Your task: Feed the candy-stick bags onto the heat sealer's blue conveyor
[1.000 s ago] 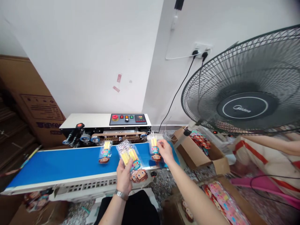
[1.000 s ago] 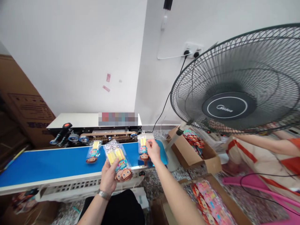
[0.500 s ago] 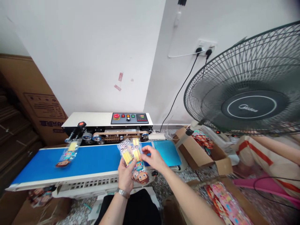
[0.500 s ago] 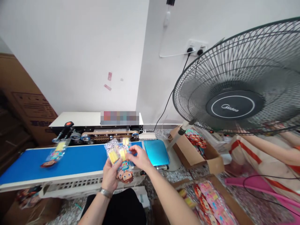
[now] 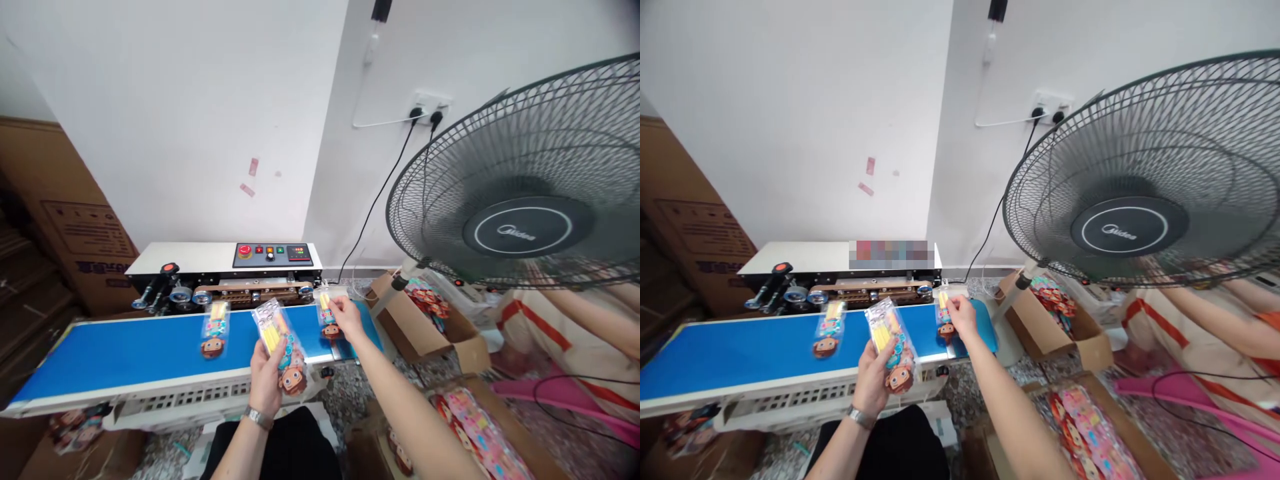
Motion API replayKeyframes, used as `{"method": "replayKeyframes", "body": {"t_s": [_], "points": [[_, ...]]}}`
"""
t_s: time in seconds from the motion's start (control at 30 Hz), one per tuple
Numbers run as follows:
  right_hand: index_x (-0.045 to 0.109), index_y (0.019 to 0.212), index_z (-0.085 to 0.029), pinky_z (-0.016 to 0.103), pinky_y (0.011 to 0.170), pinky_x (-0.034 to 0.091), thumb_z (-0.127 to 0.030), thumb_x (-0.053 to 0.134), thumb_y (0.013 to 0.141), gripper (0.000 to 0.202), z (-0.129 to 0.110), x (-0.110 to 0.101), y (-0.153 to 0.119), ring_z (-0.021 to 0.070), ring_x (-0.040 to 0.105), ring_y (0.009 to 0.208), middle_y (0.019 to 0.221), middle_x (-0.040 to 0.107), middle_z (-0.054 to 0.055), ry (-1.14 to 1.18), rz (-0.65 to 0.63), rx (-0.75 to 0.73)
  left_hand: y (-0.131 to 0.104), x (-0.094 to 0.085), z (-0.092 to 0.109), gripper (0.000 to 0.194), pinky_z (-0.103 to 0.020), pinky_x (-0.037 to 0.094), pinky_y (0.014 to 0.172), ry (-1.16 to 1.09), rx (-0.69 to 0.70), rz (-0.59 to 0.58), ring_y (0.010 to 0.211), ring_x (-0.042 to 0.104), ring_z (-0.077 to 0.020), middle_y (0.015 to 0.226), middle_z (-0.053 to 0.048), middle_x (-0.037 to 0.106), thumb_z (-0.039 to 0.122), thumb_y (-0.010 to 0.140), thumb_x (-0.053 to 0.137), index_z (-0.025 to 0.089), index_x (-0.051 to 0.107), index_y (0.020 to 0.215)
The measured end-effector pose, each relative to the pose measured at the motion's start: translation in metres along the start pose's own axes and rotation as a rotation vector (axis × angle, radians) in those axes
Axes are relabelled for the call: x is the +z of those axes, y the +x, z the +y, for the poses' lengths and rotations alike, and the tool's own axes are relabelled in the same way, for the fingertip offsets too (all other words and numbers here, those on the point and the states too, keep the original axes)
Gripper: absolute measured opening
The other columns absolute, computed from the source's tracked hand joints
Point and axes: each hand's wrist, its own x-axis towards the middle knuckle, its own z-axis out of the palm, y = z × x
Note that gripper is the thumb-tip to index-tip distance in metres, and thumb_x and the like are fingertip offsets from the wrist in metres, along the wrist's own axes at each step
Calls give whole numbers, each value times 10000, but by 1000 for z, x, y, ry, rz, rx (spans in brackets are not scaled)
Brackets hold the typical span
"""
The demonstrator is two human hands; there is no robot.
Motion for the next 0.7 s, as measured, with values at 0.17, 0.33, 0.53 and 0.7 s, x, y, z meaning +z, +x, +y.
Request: {"method": "replayKeyframes", "body": {"t_s": [0.17,0.33,0.53,0.7], "points": [[599,790,-212,271,664,434,-297,556,712,123,-25,13,-5,171,592,675,736,643,10,-33,-61,-66,-5,5,5,422,-330,488,770,-30,-13,-32,865,638,-215,1024,-80,660,294,626,719,191,563,1004],[571,910,-197,264,672,449,-388,534,770,240,-55,8,-39,152,573,712,837,626,22,228,-282,-227,-6,6,7,389,-296,470,804,-58,-12,-85,894,630,-194,1054,-74,654,262,648,706,197,582,1012],[543,766,-198,227,578,421,-379,508,807,188,-72,10,-75,124,521,612,686,564,-18,331,-378,-272,-8,7,5,453,-313,469,819,-64,-1,-118,904,627,-206,1036,-70,661,255,627,721,204,585,1056],[526,821,-201,243,617,434,-406,439,841,223,-63,10,-72,151,550,676,743,586,11,340,-200,-261,-7,5,4,430,-328,441,876,-52,24,-91,1008,585,-221,1121,-82,623,252,667,692,194,560,1073]]}}
